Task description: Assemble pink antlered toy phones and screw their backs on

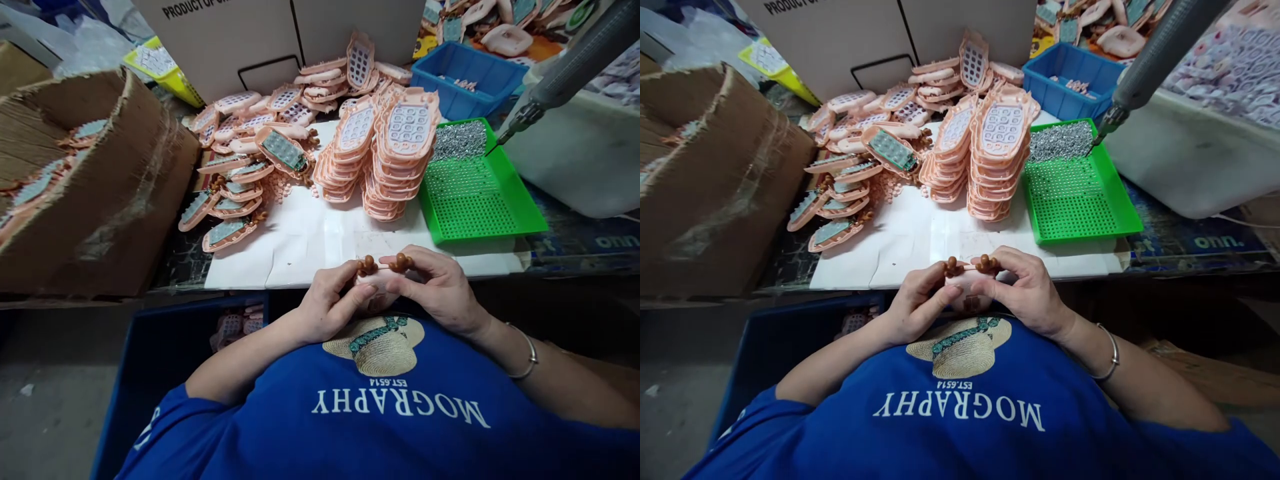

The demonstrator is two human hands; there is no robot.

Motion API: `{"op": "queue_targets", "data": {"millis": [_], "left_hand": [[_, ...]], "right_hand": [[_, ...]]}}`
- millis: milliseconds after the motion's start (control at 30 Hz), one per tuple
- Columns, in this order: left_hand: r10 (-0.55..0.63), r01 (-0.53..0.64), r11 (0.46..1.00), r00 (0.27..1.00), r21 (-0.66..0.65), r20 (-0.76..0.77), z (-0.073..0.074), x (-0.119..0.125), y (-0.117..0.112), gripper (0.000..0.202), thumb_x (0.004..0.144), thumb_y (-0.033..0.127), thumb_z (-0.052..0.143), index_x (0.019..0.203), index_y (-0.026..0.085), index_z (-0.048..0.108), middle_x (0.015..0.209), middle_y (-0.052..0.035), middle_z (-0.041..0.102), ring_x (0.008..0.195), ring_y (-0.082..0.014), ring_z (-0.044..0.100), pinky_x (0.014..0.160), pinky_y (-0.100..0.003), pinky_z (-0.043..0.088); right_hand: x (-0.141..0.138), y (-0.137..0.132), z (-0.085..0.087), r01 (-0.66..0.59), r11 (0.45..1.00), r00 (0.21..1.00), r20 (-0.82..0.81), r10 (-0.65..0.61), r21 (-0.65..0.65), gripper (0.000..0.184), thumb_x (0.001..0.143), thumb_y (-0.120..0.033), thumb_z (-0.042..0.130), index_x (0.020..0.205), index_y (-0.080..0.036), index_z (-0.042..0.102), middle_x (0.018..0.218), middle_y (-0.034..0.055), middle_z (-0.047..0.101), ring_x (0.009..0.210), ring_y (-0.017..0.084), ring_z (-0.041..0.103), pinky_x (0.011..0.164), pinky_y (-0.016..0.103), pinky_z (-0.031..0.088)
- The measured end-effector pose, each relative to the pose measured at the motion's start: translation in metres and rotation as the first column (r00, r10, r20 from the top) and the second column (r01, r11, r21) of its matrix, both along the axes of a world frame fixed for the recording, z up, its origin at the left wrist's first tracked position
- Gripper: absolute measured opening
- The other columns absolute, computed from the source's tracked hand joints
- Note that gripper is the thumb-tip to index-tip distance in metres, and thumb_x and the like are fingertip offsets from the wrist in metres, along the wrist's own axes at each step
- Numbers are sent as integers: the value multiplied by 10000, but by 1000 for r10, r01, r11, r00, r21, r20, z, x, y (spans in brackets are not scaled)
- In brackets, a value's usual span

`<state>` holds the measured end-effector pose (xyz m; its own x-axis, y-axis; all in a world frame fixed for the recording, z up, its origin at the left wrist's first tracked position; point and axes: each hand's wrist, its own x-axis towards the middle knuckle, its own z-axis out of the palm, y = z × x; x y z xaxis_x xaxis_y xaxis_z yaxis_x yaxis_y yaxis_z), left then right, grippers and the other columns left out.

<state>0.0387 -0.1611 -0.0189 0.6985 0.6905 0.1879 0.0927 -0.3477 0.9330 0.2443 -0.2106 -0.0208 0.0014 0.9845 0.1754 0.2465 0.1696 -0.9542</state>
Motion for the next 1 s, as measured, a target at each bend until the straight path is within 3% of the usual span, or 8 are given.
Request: {"op": "queue_targets", "data": {"millis": [200, 333, 400, 467, 600, 800, 900, 1000], "left_hand": [[-16, 18, 987, 1000, -159, 17, -4, 4, 0, 317, 942, 382, 586, 1110, 116, 627, 740, 1, 605, 639, -109, 509, 620, -237, 423], [-2, 2, 1000, 998, -2, -63, -2, 2, -1, 367, 952, 402, 561, 1169, 112, 620, 700, 9, 602, 600, -103, 500, 606, -235, 419], [6, 2, 998, 994, 69, -110, 0, 2, -1, 389, 957, 407, 552, 1216, 119, 603, 745, -10, 655, 638, -122, 565, 636, -245, 447], [-12, 28, 993, 991, 118, -131, 3, 3, -1, 396, 970, 382, 532, 1265, 122, 578, 847, -44, 710, 705, -143, 631, 685, -257, 477], [-53, 90, 973, 983, 211, -178, 7, 5, -3, 378, 993, 344, 493, 1288, 114, 549, 965, -93, 735, 796, -169, 678, 734, -268, 497], [-59, 106, 941, 987, 322, -153, 1, 5, -3, 313, 1008, 304, 448, 1240, 112, 532, 947, -105, 729, 780, -172, 675, 684, -264, 493], [-75, 117, 946, 986, 304, -146, -2, 3, -1, 290, 1005, 283, 450, 1241, 134, 528, 966, -95, 725, 804, -164, 674, 708, -258, 496], [-51, 78, 962, 993, 262, -111, -5, 0, 0, 286, 997, 270, 468, 1247, 141, 525, 942, -75, 711, 781, -152, 652, 717, -254, 492]], "right_hand": [[5, 1, -16, 5, 996, 970, -242, -26, -86, 255, 796, -401, 819, 970, -224, 763, 912, 19, 713, 889, 174, 676, 841, 324, 555], [8, -2, -19, -37, 984, 976, -218, -3, -175, 380, 782, -413, 832, 1097, -232, 721, 1042, 43, 723, 987, 201, 683, 934, 376, 553], [8, -4, -14, -3, 992, 992, -128, -13, -123, 511, 791, -389, 829, 1254, -270, 647, 1176, 54, 697, 1065, 207, 666, 964, 381, 541], [8, -4, -5, 17, 1000, 1000, -9, -17, -15, 527, 807, -364, 818, 1290, -288, 625, 1217, 59, 678, 1080, 207, 653, 927, 360, 548], [5, -2, 14, -105, 993, 984, 147, 97, 53, 198, 854, -370, 767, 993, -231, 742, 975, 58, 712, 871, 191, 662, 704, 295, 544], [-2, 0, 17, -47, 993, 977, 212, 23, 111, 129, 849, -314, 771, 800, -203, 727, 711, 7, 632, 632, 130, 569, 569, 261, 465], [-3, 0, 14, -56, 982, 979, 202, 19, 181, 106, 860, -299, 763, 818, -205, 739, 697, 3, 629, 619, 125, 571, 569, 262, 465], [0, 1, 14, -84, 982, 980, 192, 51, 169, 195, 870, -370, 754, 997, -222, 744, 822, 27, 690, 715, 154, 633, 646, 283, 521]]}}
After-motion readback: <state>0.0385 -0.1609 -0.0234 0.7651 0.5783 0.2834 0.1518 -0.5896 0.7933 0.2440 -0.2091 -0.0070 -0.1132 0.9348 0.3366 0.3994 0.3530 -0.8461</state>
